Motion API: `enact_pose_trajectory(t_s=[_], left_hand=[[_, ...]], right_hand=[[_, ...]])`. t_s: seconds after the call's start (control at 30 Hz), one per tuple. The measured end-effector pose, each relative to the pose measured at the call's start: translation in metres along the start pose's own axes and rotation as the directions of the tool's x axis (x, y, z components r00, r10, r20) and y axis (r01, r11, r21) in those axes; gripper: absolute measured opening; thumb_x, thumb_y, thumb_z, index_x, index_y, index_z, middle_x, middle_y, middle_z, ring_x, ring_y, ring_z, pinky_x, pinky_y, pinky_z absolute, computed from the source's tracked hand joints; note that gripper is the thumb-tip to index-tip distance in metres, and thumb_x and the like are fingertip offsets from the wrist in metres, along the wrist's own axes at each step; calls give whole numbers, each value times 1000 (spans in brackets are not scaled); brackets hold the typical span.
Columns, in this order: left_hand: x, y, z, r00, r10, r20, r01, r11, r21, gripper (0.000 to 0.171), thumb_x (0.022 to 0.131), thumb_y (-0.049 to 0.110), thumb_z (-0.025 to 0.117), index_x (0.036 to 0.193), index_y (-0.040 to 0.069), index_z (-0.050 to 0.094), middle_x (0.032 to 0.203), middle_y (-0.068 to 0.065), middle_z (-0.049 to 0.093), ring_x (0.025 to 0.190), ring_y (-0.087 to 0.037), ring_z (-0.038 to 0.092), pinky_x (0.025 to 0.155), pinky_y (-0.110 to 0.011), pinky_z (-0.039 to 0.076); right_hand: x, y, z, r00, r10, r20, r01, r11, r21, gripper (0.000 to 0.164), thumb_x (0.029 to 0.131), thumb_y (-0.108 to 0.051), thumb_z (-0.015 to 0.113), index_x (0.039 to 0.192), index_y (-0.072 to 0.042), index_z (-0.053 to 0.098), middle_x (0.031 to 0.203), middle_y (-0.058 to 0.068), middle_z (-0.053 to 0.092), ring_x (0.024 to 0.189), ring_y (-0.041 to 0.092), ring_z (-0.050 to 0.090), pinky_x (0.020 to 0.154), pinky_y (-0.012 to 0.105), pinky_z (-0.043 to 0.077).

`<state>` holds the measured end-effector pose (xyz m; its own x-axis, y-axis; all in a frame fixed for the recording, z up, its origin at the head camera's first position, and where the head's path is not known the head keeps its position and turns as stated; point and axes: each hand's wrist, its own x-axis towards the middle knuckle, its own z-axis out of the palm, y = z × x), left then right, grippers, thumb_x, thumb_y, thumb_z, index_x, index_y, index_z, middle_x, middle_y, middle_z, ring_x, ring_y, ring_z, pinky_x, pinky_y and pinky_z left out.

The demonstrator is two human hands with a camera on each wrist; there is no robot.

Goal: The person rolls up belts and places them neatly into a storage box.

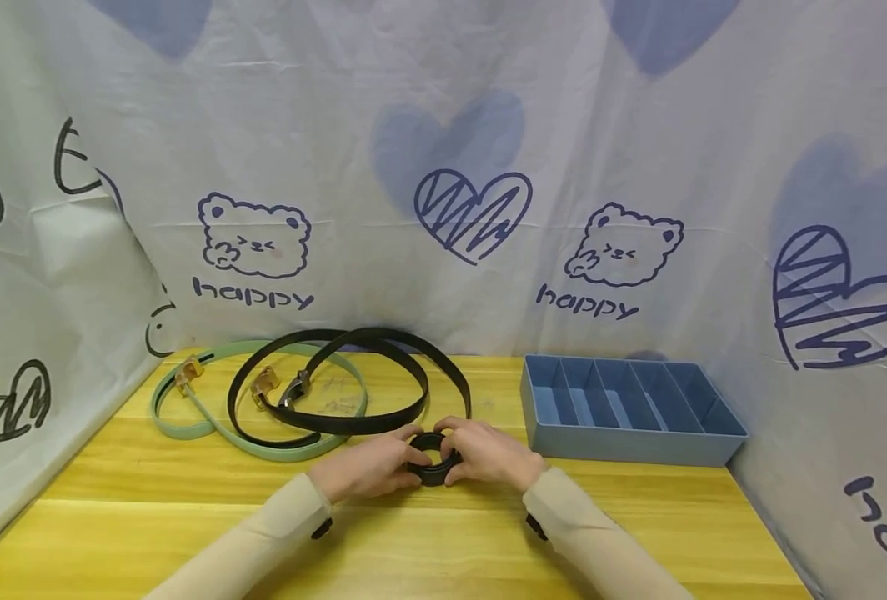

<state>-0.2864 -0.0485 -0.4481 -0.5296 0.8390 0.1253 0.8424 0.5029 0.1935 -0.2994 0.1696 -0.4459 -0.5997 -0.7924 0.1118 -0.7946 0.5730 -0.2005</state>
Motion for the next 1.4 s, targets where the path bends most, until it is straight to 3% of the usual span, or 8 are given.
enact_pose_trajectory(t_s=[0.13,0.23,0.43,0.67,0.8,1.03,1.27,1.4], left_hand=[[3,5,3,996,-86,-1,86,996,-15,18,82,35,65,95,24,70,99,2,55,90,-10,50,74,-24,45],[5,5,2,993,-120,0,120,992,-29,15,81,35,65,89,24,71,90,12,60,98,-14,53,78,-30,45],[5,-2,-4,999,-37,20,37,998,-46,15,81,29,67,93,21,73,94,14,65,118,-22,45,89,-33,42],[4,-2,0,1000,-13,12,13,1000,-6,16,84,27,65,98,20,69,103,7,61,111,-20,48,87,-29,43],[6,0,3,1000,-24,-19,24,1000,-4,17,82,31,65,96,22,70,97,9,59,99,-13,50,80,-24,44],[7,-2,3,998,-54,36,55,998,-26,20,84,27,64,102,21,70,104,10,63,123,-26,41,93,-35,40],[8,0,5,1000,-30,7,30,1000,-9,18,83,31,64,98,22,70,98,6,57,91,-8,49,76,-22,44],[10,0,4,999,-43,26,43,999,-21,20,83,30,63,100,23,70,102,8,60,102,-12,51,81,-24,45]], right_hand=[[3,-2,3,1000,-21,-2,21,1000,-16,19,72,-38,74,80,-22,65,127,7,48,97,16,57,80,30,46],[2,0,4,1000,-14,-3,14,1000,-8,20,74,-40,72,84,-23,66,128,7,47,92,12,56,78,28,46],[-2,7,3,1000,-7,11,6,998,67,28,75,-36,72,97,-19,69,130,10,46,67,0,52,65,19,44],[0,3,4,1000,16,-4,-16,1000,11,24,71,-46,72,81,-25,66,129,2,46,92,10,56,78,28,46],[1,1,5,999,35,0,-35,999,15,24,71,-46,72,83,-26,66,131,2,43,88,9,56,78,28,46],[-3,10,8,998,56,20,-56,998,34,27,70,-45,73,87,-25,68,137,7,38,80,6,58,78,29,46],[-2,6,7,999,49,1,-49,999,19,26,68,-49,73,80,-26,66,132,3,43,85,9,57,76,28,46],[-4,7,7,998,64,8,-64,997,36,32,69,-47,73,91,-24,68,135,4,40,93,13,57,81,32,46]])
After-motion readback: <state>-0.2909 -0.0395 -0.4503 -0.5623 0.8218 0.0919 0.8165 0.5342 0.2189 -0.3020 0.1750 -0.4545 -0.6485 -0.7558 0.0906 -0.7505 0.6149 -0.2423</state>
